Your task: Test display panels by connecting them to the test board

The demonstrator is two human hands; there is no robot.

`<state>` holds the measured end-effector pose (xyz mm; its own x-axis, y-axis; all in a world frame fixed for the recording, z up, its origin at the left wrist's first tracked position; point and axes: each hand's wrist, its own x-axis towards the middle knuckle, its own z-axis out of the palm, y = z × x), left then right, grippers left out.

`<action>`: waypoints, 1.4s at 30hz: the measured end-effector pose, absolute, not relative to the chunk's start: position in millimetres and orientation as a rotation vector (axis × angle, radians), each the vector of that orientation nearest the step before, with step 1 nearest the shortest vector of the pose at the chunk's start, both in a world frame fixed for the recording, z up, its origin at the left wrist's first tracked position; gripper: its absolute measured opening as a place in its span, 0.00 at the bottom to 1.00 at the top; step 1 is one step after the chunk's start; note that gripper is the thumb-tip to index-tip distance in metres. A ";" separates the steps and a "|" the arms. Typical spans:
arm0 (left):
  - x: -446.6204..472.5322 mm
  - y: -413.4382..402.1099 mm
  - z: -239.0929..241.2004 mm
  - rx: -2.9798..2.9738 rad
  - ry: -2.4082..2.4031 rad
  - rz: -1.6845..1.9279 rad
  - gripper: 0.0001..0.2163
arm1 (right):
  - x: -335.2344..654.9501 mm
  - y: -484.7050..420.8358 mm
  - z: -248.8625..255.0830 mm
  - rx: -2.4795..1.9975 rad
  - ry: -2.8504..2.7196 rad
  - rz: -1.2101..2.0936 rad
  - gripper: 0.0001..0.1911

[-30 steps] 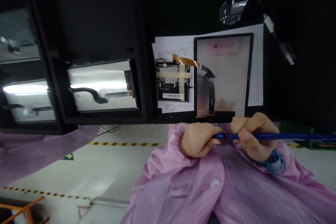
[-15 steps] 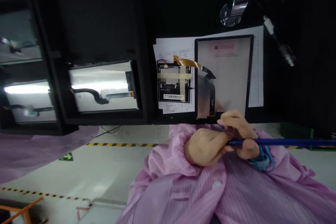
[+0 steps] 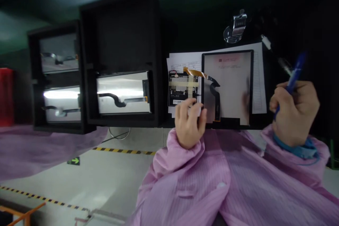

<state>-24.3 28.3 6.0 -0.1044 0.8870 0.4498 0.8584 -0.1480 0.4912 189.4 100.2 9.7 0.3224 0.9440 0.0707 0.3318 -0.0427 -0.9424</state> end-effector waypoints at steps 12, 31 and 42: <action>-45.9 25.2 -41.6 2.162 2.189 0.768 0.16 | 209.7 82.8 16.3 -1.830 -1.763 0.208 0.21; -22.4 -8.2 -24.2 2.044 1.777 0.880 0.24 | 228.0 36.6 34.8 -1.561 -0.906 1.681 0.21; -25.4 -5.5 -22.6 2.053 1.742 0.826 0.23 | 242.8 64.7 17.7 -1.394 -0.917 1.783 0.07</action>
